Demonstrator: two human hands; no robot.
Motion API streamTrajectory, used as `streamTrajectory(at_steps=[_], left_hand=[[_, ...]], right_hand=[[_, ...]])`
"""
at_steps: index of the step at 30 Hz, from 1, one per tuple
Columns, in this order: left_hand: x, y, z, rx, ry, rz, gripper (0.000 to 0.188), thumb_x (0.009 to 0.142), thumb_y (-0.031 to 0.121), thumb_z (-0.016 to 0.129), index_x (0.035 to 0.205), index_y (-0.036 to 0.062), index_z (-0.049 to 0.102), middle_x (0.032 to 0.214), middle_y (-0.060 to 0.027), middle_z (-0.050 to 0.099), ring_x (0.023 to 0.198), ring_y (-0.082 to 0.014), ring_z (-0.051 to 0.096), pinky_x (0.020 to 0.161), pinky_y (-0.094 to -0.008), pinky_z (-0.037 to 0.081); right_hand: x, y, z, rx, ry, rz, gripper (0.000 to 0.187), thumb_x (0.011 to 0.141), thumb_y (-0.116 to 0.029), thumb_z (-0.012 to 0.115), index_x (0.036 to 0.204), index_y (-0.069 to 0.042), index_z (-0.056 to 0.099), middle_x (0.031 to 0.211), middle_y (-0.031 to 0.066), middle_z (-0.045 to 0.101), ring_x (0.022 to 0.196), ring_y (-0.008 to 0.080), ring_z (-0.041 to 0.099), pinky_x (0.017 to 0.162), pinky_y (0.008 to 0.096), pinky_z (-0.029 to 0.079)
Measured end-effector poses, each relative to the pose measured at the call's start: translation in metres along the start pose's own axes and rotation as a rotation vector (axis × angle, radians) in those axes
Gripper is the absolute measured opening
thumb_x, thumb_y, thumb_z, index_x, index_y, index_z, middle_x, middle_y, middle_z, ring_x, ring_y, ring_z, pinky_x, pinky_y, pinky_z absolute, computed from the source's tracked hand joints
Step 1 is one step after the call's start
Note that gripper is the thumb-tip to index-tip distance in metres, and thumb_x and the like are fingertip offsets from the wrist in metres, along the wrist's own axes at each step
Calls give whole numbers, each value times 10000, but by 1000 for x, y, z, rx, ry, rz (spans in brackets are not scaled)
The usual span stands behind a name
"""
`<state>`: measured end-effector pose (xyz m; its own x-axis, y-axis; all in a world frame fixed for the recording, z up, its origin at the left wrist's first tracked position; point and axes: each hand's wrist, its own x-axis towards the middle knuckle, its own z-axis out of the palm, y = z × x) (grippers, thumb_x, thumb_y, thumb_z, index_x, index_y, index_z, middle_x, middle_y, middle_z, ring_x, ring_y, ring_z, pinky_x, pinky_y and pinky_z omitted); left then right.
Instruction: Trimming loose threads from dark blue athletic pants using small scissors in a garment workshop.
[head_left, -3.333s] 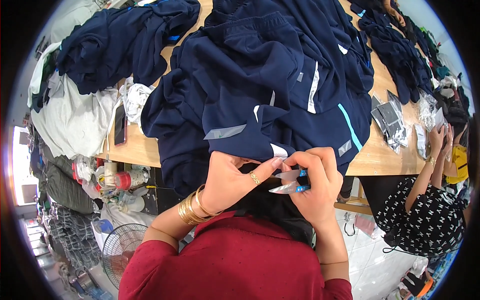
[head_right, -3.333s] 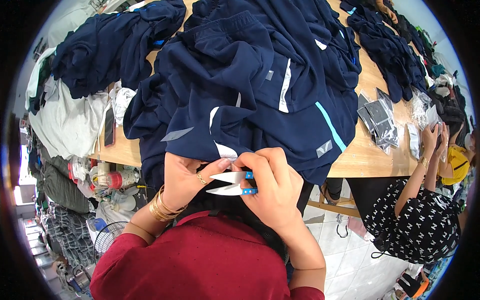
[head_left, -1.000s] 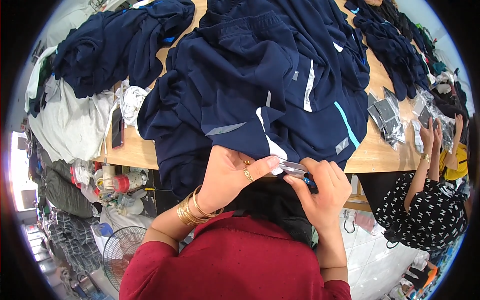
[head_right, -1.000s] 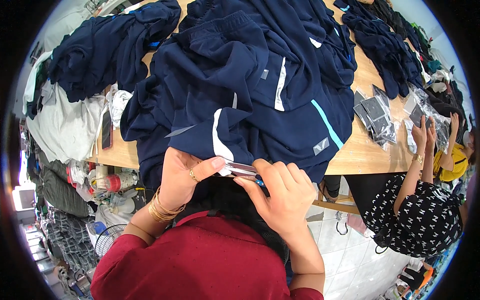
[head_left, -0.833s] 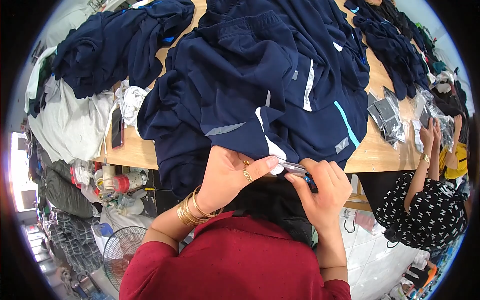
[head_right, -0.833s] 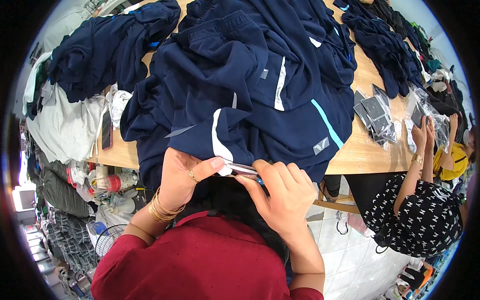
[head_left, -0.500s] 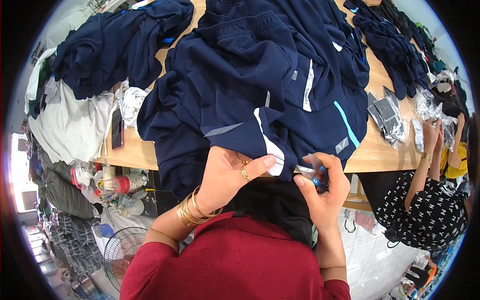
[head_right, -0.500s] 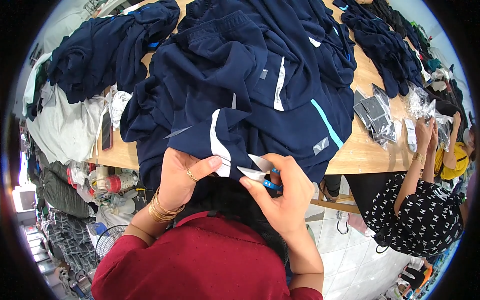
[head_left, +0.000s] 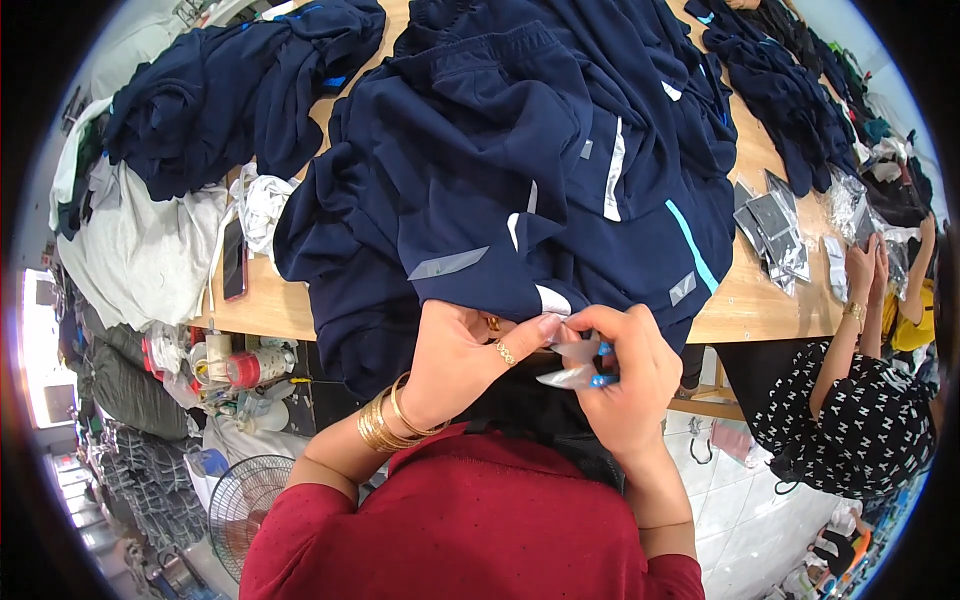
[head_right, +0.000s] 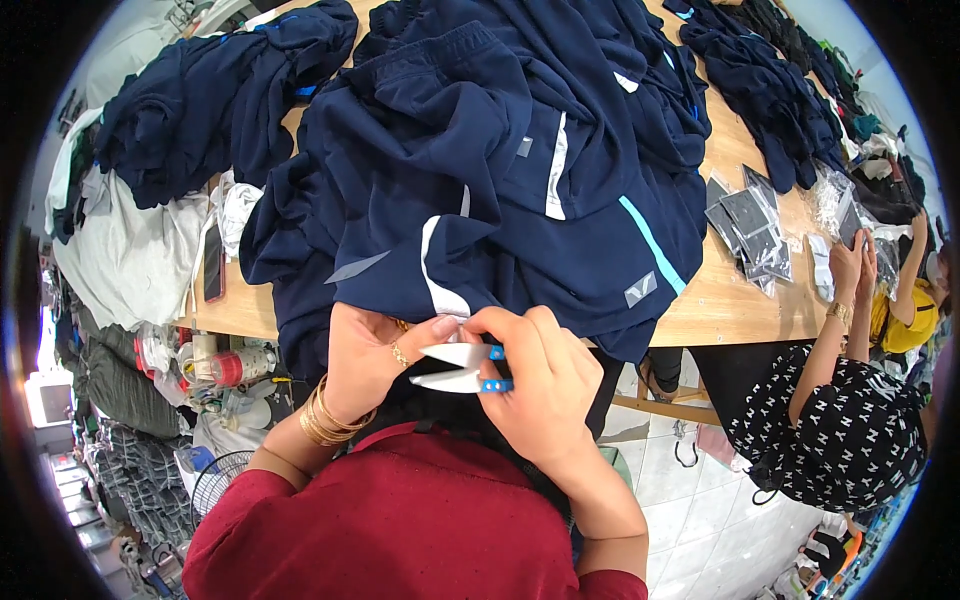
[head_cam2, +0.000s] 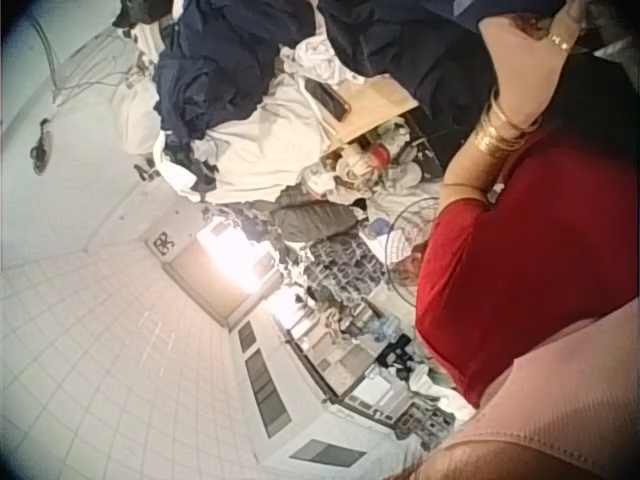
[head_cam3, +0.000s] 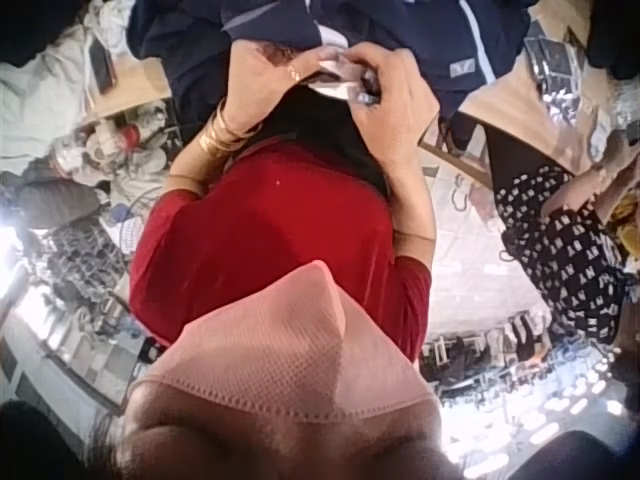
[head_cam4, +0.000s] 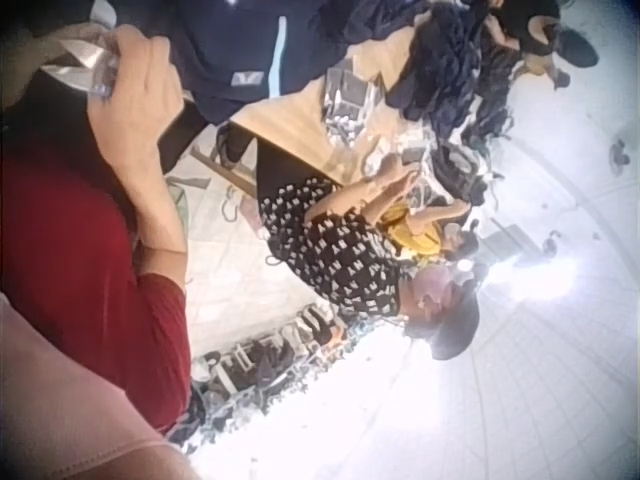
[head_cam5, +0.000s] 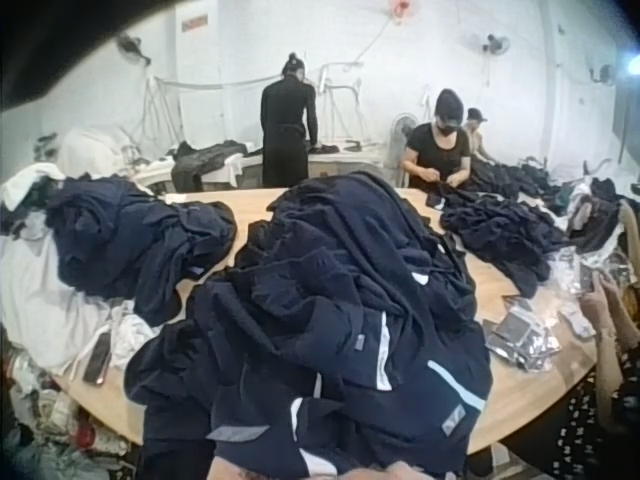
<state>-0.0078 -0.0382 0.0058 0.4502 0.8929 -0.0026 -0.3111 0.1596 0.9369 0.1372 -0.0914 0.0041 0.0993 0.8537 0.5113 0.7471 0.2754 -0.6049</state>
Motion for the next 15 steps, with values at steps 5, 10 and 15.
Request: streamTrajectory(at_steps=[5,10,15], left_hand=[[2,-3,-6,-5,38,4,150,782,-39,595,920,-77,555,863,-115,617,771,-169,619,682,-259,524],[5,6,-10,-139,105,-154,172,773,-5,616,923,-62,553,851,-121,615,757,-174,623,638,-271,541],[7,11,-15,-235,97,-178,199,784,19,601,954,-65,542,853,-132,615,735,-189,629,619,-282,547]], right_hand=[[4,-4,-4,272,-57,289,241,622,55,614,812,-69,534,681,30,503,556,117,495,506,229,391],[-5,9,-2,251,32,136,351,623,42,648,953,-32,554,848,87,567,739,194,571,640,259,460],[-13,19,17,386,15,114,350,620,101,574,954,-4,597,927,108,614,794,184,608,683,256,475]])
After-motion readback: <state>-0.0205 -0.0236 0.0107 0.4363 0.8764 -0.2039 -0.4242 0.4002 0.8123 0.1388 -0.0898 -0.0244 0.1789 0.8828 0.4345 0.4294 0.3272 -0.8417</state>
